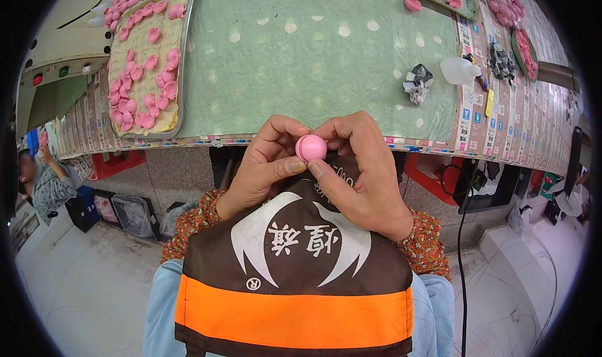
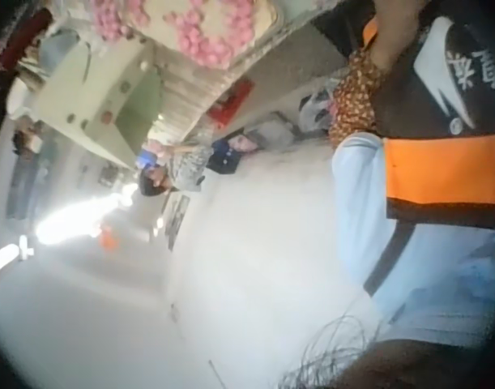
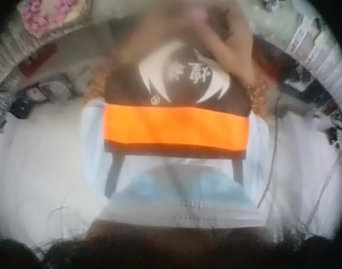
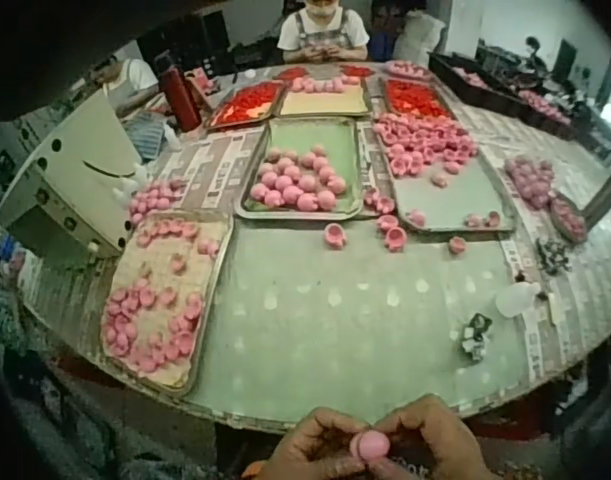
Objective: The person applies glue to plastic shell pieces using a squeeze bottle, joins matching pieces together by hand to assemble small toy figures, and places the assembled figures onto trays.
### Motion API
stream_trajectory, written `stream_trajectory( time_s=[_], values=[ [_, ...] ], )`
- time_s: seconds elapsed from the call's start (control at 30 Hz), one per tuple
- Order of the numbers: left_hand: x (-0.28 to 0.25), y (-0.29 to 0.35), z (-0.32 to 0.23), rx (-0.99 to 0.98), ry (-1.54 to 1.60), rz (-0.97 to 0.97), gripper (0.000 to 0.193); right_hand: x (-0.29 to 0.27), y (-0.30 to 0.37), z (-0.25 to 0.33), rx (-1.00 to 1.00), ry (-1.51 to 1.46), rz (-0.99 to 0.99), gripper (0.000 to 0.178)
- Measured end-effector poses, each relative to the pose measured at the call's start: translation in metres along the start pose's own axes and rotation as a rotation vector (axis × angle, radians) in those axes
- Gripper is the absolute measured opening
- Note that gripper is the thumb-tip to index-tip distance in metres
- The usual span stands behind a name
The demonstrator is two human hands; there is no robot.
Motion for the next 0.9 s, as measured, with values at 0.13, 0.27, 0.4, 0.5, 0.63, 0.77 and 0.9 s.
stream_trajectory(
  time_s=[0.13, 0.27, 0.4, 0.5, 0.63, 0.77, 0.9],
  values=[
    [0.0, 0.0, 0.001, -0.01, 0.047, -0.002, 0.037, 0.001, 0.001, 0.001, -0.02, -0.022, 0.006, 0.033],
    [-0.001, 0.0, 0.002, -0.003, 0.041, -0.017, 0.036, 0.001, 0.002, 0.001, 0.055, -0.09, 0.039, 0.032],
    [-0.002, 0.0, 0.002, -0.011, 0.044, -0.029, 0.035, 0.002, 0.002, -0.002, 0.091, -0.202, 0.06, 0.031],
    [-0.003, 0.0, 0.003, 0.007, 0.06, -0.018, 0.034, 0.004, 0.003, -0.008, 0.152, -0.369, 0.055, 0.031],
    [-0.002, 0.001, 0.003, 0.011, 0.032, -0.031, 0.033, 0.005, 0.005, -0.011, 0.205, -0.508, 0.053, 0.032],
    [-0.003, 0.001, 0.002, 0.036, 0.017, -0.034, 0.033, 0.008, 0.005, -0.017, 0.243, -0.691, 0.035, 0.033],
    [-0.001, 0.002, -0.001, 0.088, 0.003, -0.049, 0.032, 0.009, 0.008, -0.022, 0.276, -0.704, 0.044, 0.032]
  ],
)
Point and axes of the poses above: each hand's wrist, its own y-axis away from the middle knuckle, its own x-axis out of the palm, z = x × y, the point moved 4 cm from there along -y, towards the middle knuckle, and after that the axes turned 5 degrees about -y, right-handed, at the moved point
